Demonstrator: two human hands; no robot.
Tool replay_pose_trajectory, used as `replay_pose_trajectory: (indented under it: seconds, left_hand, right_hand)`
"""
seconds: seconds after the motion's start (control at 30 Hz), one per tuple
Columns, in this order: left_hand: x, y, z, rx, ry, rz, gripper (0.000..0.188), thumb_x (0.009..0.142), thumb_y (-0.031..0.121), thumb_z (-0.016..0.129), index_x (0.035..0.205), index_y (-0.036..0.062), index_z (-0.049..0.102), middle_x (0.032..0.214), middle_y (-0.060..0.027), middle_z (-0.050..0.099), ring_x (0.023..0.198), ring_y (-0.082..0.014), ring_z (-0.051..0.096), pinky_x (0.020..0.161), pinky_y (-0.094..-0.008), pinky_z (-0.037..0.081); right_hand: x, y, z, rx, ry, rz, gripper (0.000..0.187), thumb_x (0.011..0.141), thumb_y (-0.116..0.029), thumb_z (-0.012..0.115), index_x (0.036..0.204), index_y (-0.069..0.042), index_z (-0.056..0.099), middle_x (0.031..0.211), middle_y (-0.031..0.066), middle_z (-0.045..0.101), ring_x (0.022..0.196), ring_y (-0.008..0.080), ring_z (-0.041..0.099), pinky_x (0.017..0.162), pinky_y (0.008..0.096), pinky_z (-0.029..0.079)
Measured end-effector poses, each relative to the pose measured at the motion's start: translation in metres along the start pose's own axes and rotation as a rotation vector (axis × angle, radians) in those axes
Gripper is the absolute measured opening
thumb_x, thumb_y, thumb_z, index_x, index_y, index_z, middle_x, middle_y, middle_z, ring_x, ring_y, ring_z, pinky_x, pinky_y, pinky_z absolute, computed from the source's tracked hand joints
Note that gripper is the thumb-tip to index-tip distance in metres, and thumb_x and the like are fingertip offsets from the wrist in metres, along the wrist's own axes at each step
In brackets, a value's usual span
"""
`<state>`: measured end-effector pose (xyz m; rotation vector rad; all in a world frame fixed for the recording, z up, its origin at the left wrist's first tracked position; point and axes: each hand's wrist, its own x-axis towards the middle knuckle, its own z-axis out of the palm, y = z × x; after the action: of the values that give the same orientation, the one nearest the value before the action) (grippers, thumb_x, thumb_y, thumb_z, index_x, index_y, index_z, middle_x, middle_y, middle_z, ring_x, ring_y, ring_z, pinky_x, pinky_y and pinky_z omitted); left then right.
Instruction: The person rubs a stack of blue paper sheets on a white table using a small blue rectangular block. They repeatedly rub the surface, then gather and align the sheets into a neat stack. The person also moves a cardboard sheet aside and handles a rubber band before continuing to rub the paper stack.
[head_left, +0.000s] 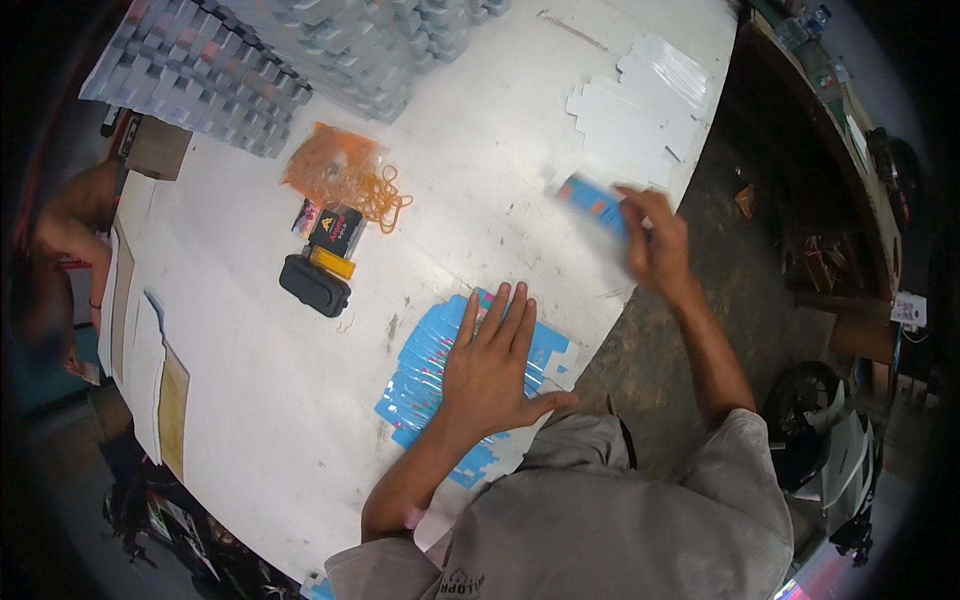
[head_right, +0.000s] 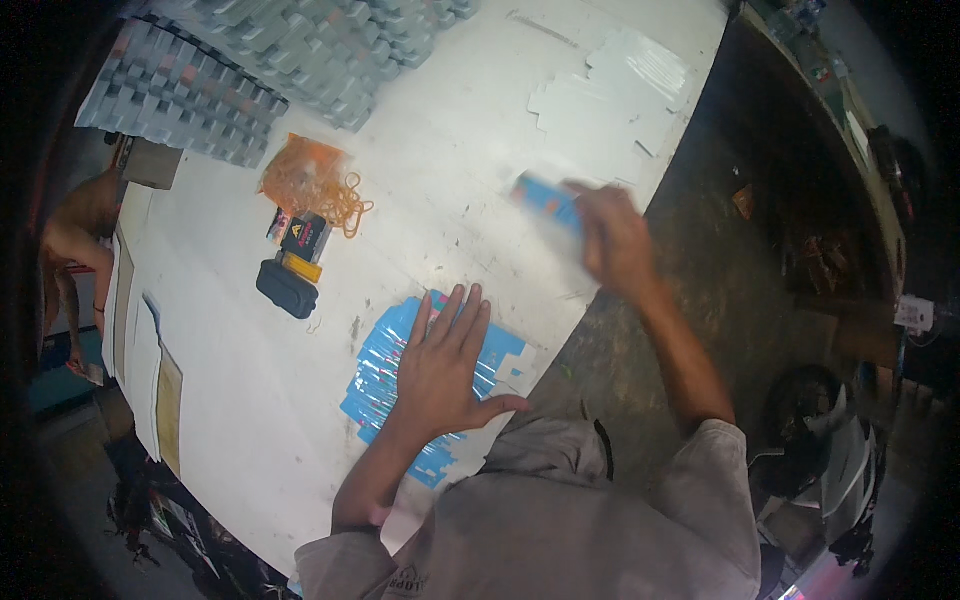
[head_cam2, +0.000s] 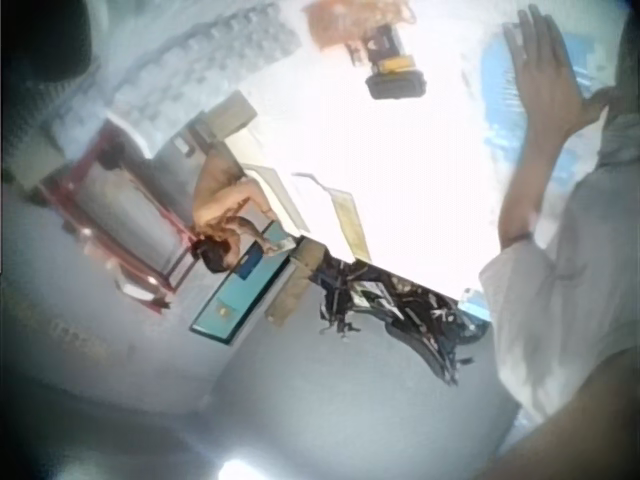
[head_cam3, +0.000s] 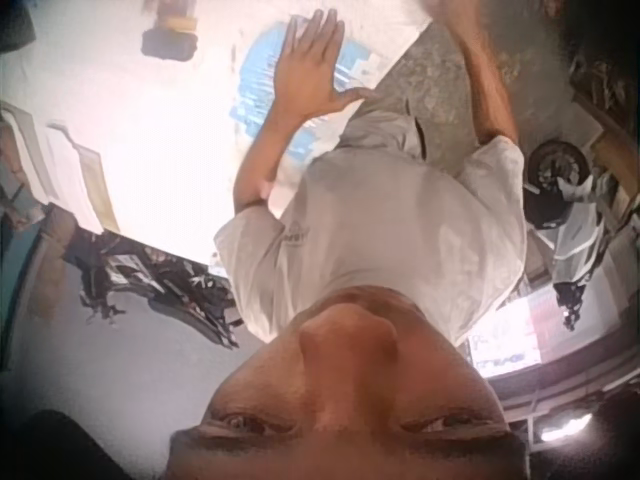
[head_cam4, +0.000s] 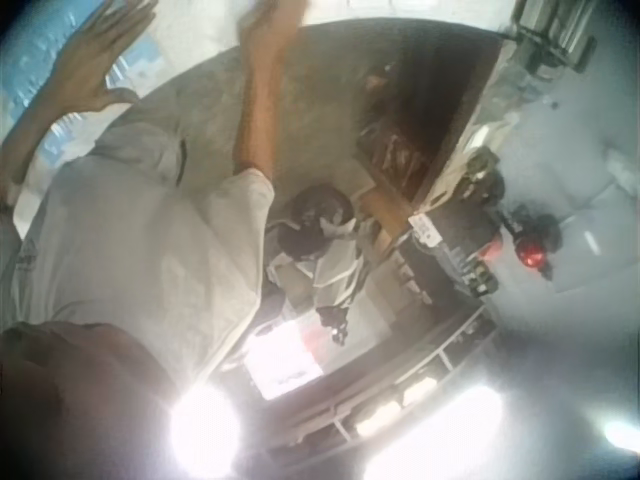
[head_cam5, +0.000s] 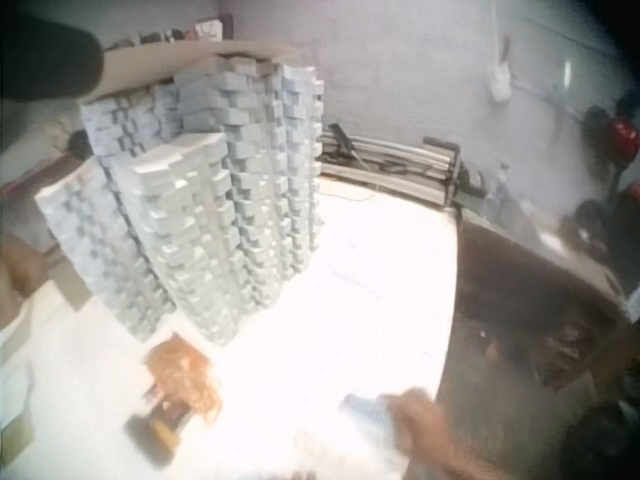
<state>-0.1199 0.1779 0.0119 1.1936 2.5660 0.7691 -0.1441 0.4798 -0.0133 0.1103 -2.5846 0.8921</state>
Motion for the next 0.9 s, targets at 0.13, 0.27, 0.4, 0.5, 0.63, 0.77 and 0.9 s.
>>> replay_pose_trajectory:
  seconds: [0.13,0.27,0.4,0.5,0.63,0.77,0.9]
  left_hand:
    - [-0.003,-0.006,0.014,-0.017,0.013,-0.012,0.083,0.097,0.052,0.065,0.147,-0.0125,0.049,0.160,-0.0316,0.041,0.151,-0.0448,0.038,0.126,-0.0594,0.022]
    - [-0.005,-0.006,0.024,0.040,0.067,-0.046,0.082,0.098,0.043,0.065,0.153,-0.0116,0.039,0.163,-0.0321,0.034,0.155,-0.0443,0.031,0.126,-0.0594,0.020]
    - [-0.005,0.002,0.017,0.207,-0.040,-0.040,0.089,0.097,0.041,0.067,0.158,-0.0121,0.029,0.167,-0.0325,0.027,0.157,-0.0441,0.026,0.127,-0.0598,0.017]
    - [-0.001,-0.003,0.009,0.086,-0.060,0.004,0.093,0.095,0.048,0.068,0.155,-0.0128,0.034,0.165,-0.0330,0.031,0.156,-0.0441,0.028,0.128,-0.0600,0.016]
    - [-0.001,0.000,0.006,-0.020,0.011,-0.013,0.094,0.092,0.059,0.068,0.149,-0.0123,0.045,0.159,-0.0318,0.042,0.153,-0.0437,0.035,0.127,-0.0591,0.018]
    - [0.000,-0.002,0.013,-0.010,0.040,-0.027,0.086,0.096,0.058,0.064,0.145,-0.0115,0.051,0.155,-0.0315,0.048,0.148,-0.0438,0.043,0.125,-0.0581,0.024]
    - [-0.005,-0.005,0.021,0.045,0.056,-0.024,0.075,0.101,0.045,0.060,0.149,-0.0107,0.047,0.157,-0.0326,0.044,0.145,-0.0438,0.045,0.122,-0.0573,0.028]
  right_hand:
    - [-0.005,-0.056,0.017,-0.234,-0.216,-0.150,0.037,0.093,-0.001,0.067,0.130,-0.002,0.068,0.092,0.0132,0.063,0.090,0.0319,0.061,0.090,0.0404,0.045]
    - [-0.016,-0.077,0.022,-0.018,-0.305,0.015,0.030,0.097,-0.010,0.066,0.125,0.001,0.067,0.089,0.0215,0.066,0.089,0.0380,0.066,0.083,0.0453,0.049]
    - [-0.024,-0.110,0.015,0.349,-0.688,0.406,0.026,0.100,-0.012,0.062,0.120,0.004,0.066,0.085,0.0276,0.069,0.084,0.0450,0.071,0.073,0.0489,0.053]
    - [-0.014,-0.070,0.015,0.074,-0.547,0.211,0.026,0.101,-0.012,0.061,0.122,0.003,0.067,0.084,0.0237,0.072,0.081,0.0433,0.072,0.074,0.0467,0.057]
    - [0.040,0.041,-0.008,-0.638,0.062,-0.184,0.049,0.099,-0.018,0.069,0.145,-0.004,0.058,0.115,0.0218,0.072,0.102,0.0359,0.069,0.107,0.0559,0.044]
    - [0.004,0.008,0.009,-0.041,0.039,0.039,0.042,0.094,-0.002,0.067,0.136,-0.006,0.067,0.095,0.0189,0.070,0.085,0.0309,0.064,0.093,0.0482,0.048]
    - [0.000,-0.047,0.018,-0.245,-0.233,-0.113,0.038,0.091,-0.006,0.071,0.129,-0.002,0.067,0.104,0.0160,0.063,0.093,0.0303,0.060,0.085,0.0453,0.046]
